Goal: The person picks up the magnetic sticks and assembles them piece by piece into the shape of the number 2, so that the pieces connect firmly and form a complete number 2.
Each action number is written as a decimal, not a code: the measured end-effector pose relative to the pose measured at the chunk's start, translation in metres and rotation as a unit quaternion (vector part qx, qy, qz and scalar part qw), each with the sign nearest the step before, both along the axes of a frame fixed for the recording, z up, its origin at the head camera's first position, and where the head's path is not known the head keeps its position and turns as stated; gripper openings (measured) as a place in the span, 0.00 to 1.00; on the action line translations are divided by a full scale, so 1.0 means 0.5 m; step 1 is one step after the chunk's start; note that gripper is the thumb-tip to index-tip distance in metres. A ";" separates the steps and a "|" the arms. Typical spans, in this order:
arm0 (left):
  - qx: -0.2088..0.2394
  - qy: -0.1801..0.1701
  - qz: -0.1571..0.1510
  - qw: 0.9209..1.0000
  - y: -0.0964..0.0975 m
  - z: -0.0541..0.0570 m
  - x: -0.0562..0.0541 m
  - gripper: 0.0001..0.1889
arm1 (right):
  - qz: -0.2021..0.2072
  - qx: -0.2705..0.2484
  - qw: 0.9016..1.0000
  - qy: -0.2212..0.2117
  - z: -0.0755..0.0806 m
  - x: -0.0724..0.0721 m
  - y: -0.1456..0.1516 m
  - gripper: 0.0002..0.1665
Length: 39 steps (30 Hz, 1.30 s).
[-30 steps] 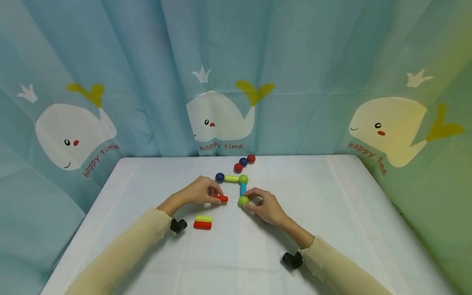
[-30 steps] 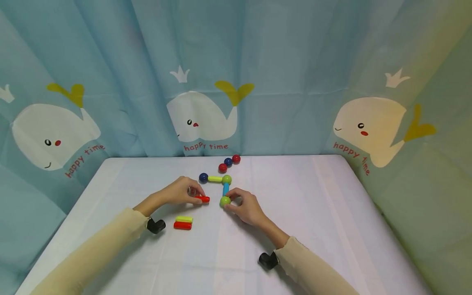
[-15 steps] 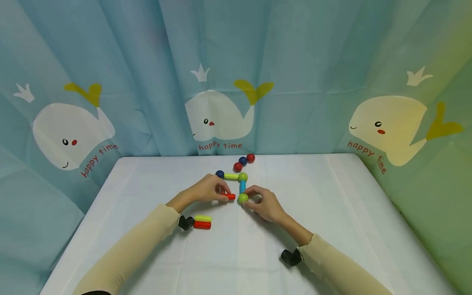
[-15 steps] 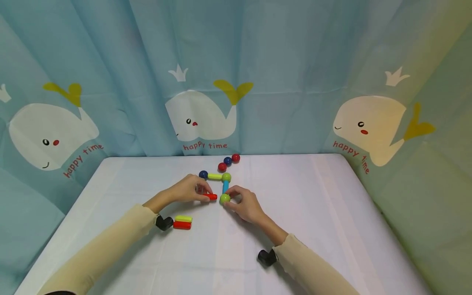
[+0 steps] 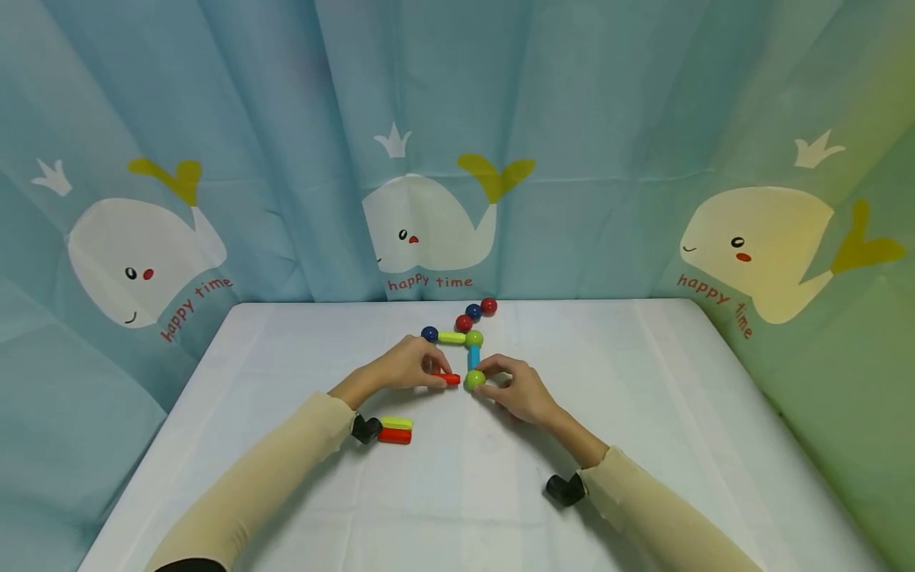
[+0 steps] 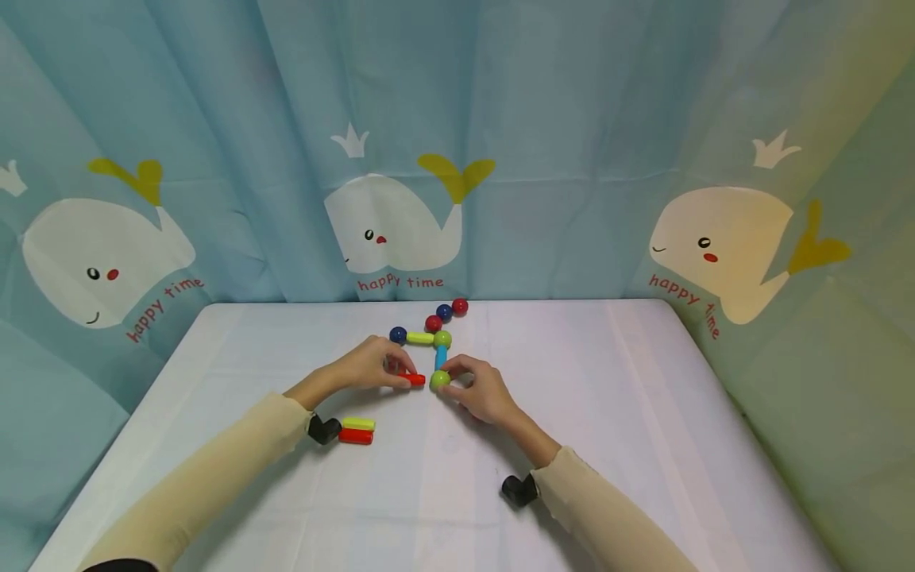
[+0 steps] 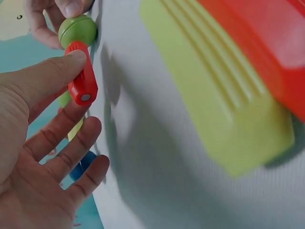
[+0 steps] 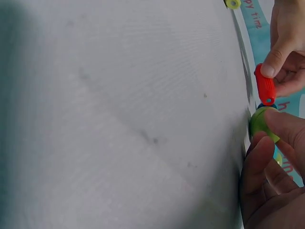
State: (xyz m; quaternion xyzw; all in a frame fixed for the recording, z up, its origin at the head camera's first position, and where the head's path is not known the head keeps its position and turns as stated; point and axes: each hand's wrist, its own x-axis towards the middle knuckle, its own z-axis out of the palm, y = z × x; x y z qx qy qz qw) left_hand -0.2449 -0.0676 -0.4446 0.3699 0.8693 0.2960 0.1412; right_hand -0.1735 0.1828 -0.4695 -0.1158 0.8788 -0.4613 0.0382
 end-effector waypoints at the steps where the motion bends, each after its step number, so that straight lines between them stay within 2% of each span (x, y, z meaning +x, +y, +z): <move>1: -0.002 -0.001 -0.002 1.000 0.002 -0.001 0.000 0.08 | 0.002 0.002 1.000 0.002 0.000 -0.001 0.001 0.16; 5: -0.006 -0.005 -0.009 1.000 0.013 -0.003 0.000 0.08 | 0.005 0.002 1.000 0.005 -0.001 -0.002 0.002 0.16; 10: -0.001 0.007 -0.013 1.000 0.022 -0.009 -0.004 0.07 | 0.006 -0.003 1.000 0.007 -0.002 -0.002 0.003 0.16; 19: -0.006 0.006 -0.005 1.000 0.023 -0.011 -0.005 0.08 | 0.006 -0.015 1.000 0.002 -0.003 -0.001 0.004 0.15; 30: 0.000 0.008 -0.016 1.000 0.026 -0.013 -0.007 0.07 | 0.000 -0.007 1.000 -0.001 -0.006 0.001 0.007 0.16; 35: 0.011 0.008 -0.015 1.000 0.024 -0.004 -0.011 0.08 | 0.002 -0.004 1.000 -0.001 -0.005 0.003 0.009 0.16; 39: 0.031 0.043 0.004 0.999 0.029 0.014 -0.030 0.10 | 0.001 0.004 1.000 0.005 -0.002 0.003 0.006 0.16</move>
